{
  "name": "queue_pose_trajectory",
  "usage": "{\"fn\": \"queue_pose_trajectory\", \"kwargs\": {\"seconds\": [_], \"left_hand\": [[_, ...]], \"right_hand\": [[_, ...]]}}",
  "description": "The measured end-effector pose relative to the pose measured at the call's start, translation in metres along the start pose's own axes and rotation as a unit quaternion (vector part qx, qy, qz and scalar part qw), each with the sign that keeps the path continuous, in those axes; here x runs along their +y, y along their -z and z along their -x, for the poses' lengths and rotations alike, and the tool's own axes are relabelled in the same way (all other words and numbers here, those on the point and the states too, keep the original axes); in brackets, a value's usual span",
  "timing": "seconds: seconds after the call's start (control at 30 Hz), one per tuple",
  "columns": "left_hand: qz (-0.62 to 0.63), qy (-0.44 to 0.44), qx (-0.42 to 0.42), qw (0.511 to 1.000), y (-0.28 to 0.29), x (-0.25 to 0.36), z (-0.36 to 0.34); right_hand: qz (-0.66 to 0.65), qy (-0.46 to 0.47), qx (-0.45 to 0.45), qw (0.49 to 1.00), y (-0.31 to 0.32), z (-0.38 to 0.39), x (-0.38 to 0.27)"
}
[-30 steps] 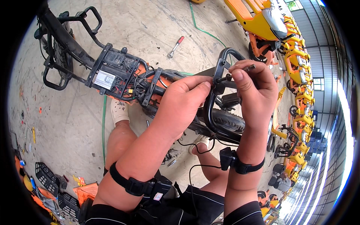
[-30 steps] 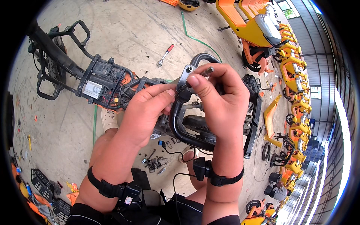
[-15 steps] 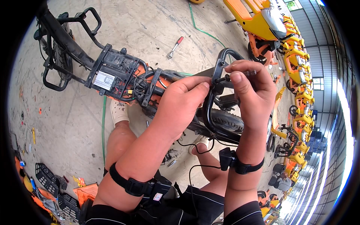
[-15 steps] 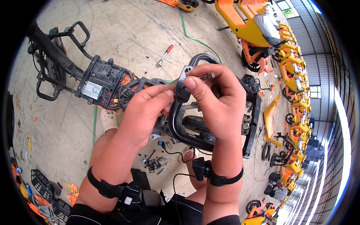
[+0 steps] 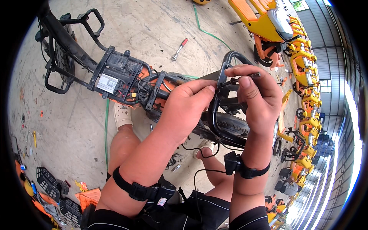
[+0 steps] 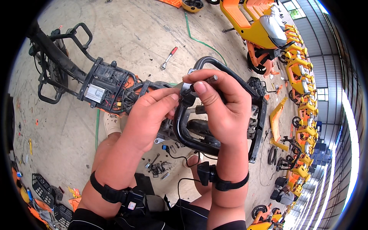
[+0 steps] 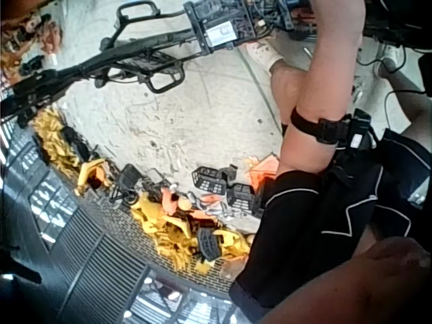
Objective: The person assembles or repairs parts on a scooter frame, initially using a wrench to tighten a bolt on a black metal component and later handling smaller fasteners and a panel by hand.
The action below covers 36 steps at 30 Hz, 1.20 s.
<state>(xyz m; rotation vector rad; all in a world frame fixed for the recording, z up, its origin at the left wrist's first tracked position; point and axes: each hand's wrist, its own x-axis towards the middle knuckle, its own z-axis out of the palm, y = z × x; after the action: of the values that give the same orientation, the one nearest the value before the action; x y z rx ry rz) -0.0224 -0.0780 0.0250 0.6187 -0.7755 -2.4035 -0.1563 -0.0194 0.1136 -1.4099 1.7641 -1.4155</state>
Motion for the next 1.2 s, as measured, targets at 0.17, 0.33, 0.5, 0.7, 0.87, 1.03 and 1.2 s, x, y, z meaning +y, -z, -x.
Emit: {"fn": "queue_pose_trajectory", "kwargs": {"seconds": [0.17,0.33,0.5,0.7,0.87,1.03,1.2], "left_hand": [[-0.028,0.008,0.007,1.000,0.001,0.001,-0.003],[-0.035,0.016,0.008,0.999,-0.004,0.010,0.001],[-0.021,0.020,0.009,1.000,-0.006,0.013,0.004],[-0.026,0.018,0.007,0.999,-0.003,0.010,0.004],[-0.042,0.012,0.010,0.999,-0.003,0.012,0.004],[-0.031,0.014,0.003,0.999,-0.004,0.012,0.004],[-0.031,-0.004,0.014,0.999,-0.003,0.005,0.002]], "right_hand": [[0.081,0.012,0.008,0.997,0.004,-0.003,0.003],[0.154,-0.012,-0.069,0.986,0.017,-0.019,-0.012],[0.169,-0.038,-0.188,0.967,0.030,-0.039,-0.022],[0.106,0.081,-0.197,0.971,0.032,-0.040,-0.001],[0.052,0.011,-0.156,0.986,0.027,-0.034,0.004],[0.020,0.030,-0.165,0.986,0.029,-0.036,0.008],[-0.049,0.040,-0.202,0.977,0.032,-0.038,0.013]]}}
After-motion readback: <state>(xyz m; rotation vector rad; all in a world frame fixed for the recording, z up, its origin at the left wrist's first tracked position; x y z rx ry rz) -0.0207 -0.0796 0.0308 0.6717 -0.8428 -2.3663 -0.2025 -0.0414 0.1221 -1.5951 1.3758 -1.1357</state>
